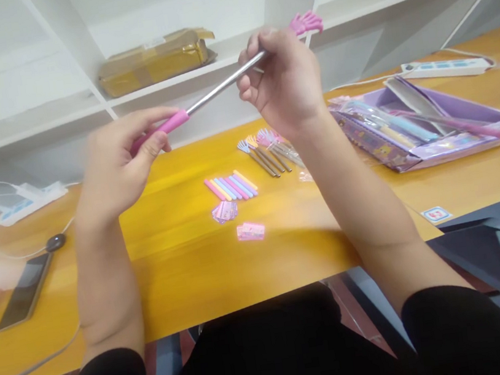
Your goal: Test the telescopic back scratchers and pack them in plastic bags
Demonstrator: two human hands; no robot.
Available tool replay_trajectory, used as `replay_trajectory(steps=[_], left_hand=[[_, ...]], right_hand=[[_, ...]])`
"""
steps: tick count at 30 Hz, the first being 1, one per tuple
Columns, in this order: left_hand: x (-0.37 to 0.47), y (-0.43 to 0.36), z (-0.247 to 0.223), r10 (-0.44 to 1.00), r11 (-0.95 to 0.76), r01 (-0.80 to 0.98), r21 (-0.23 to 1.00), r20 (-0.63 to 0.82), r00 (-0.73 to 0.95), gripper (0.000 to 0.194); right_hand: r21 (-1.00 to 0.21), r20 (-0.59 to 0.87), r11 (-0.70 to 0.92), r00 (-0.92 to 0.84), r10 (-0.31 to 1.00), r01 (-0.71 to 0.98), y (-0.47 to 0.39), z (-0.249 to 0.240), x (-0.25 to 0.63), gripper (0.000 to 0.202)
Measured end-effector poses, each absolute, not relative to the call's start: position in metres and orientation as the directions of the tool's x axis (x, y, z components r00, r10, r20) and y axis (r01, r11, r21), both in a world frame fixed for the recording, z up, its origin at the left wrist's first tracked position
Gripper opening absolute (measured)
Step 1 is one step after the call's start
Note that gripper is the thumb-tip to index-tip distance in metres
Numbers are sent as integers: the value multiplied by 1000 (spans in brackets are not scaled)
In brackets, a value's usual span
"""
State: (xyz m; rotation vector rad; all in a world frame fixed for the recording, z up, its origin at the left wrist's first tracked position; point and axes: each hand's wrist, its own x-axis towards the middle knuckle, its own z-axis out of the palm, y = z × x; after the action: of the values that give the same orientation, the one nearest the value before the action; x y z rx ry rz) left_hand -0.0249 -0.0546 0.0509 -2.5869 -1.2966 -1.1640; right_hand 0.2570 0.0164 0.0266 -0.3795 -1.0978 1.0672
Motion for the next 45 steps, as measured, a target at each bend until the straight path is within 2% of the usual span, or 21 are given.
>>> replay_trajectory(steps=[10, 15, 21, 25, 29, 37, 40, 45], left_hand=[[-25, -46, 47, 674, -655, 723, 217, 601, 430, 53], [-27, -46, 46, 663, -654, 730, 199, 614, 427, 51], [-24, -53, 48, 708, -612, 754, 240, 591, 386, 52], [-22, -53, 46, 701, -612, 760, 222, 598, 390, 55], [-22, -49, 44, 690, -618, 755, 218, 612, 387, 60], [-19, -49, 43, 664, -623, 758, 193, 643, 382, 56], [-22, -49, 44, 610, -655, 743, 141, 679, 409, 53], [-34, -50, 50, 536, -687, 721, 90, 733, 419, 43]], right_hand=[[-701, 550, 507, 72, 832, -501, 29, 20, 251, 54], [-721, 573, 524, 36, 819, -454, 23, 21, 253, 50], [-716, 589, 543, 38, 807, -439, 18, 24, 254, 56], [-684, 607, 546, 38, 794, -484, 21, 22, 254, 61], [-712, 570, 527, 56, 820, -464, 19, 22, 252, 59], [-708, 539, 488, 56, 841, -511, 21, 20, 249, 59], [-710, 563, 496, 20, 826, -499, 16, 23, 250, 59], [-736, 521, 474, 42, 852, -484, 12, 33, 265, 47]])
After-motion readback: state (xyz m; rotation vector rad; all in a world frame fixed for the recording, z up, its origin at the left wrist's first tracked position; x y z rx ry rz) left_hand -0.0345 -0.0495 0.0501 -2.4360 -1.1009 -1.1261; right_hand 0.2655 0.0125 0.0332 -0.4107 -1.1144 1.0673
